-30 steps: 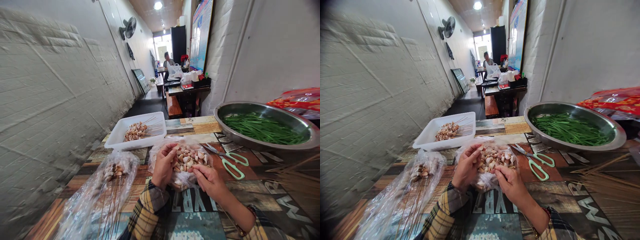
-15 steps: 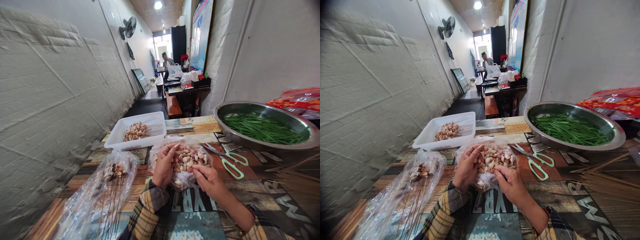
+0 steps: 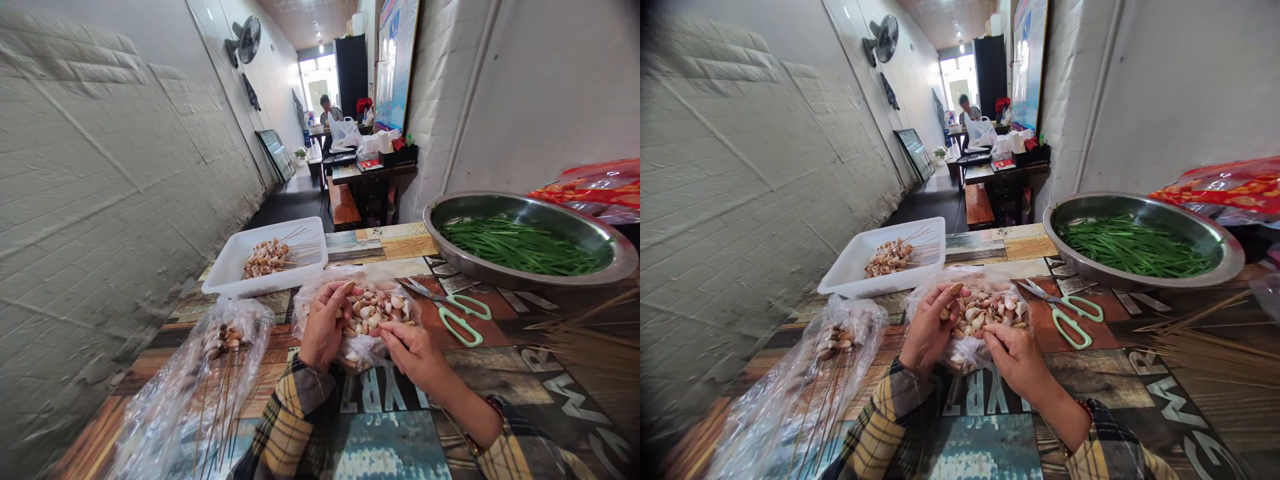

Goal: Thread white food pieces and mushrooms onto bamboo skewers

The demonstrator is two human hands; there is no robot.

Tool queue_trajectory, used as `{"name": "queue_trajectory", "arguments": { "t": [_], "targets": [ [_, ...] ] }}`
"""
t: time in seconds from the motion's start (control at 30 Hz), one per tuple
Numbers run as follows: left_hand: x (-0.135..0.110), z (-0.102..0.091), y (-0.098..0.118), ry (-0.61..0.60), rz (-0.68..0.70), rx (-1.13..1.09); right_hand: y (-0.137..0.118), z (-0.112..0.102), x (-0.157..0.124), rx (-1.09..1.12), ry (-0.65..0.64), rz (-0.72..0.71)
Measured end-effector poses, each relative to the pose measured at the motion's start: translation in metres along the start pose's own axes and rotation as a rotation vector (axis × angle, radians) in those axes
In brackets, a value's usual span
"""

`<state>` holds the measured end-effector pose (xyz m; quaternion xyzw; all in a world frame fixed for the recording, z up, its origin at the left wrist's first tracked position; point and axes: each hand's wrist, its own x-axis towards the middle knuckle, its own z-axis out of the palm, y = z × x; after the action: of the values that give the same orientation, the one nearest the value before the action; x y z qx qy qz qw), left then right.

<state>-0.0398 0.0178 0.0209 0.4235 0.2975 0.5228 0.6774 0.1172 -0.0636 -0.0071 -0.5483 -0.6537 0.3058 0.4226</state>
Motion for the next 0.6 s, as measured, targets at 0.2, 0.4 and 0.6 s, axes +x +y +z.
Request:
{"name": "queue_trajectory", "arguments": {
  "t": [0.2,0.4,0.6],
  "targets": [
    [-0.0008,0.0012,0.0014,0.012,-0.001,0.014,-0.0021,-0.0012,0.0007,-0.003,-0.007,0.009],
    [-0.0012,0.0017,0.003,0.014,0.0,0.005,-0.001,-0.0008,0.0003,-0.002,-0.009,-0.009],
    [-0.0005,0.0014,0.0026,0.022,0.002,0.013,-0.0016,-0.0007,0.0009,-0.016,0.008,-0.015]
  ]
}}
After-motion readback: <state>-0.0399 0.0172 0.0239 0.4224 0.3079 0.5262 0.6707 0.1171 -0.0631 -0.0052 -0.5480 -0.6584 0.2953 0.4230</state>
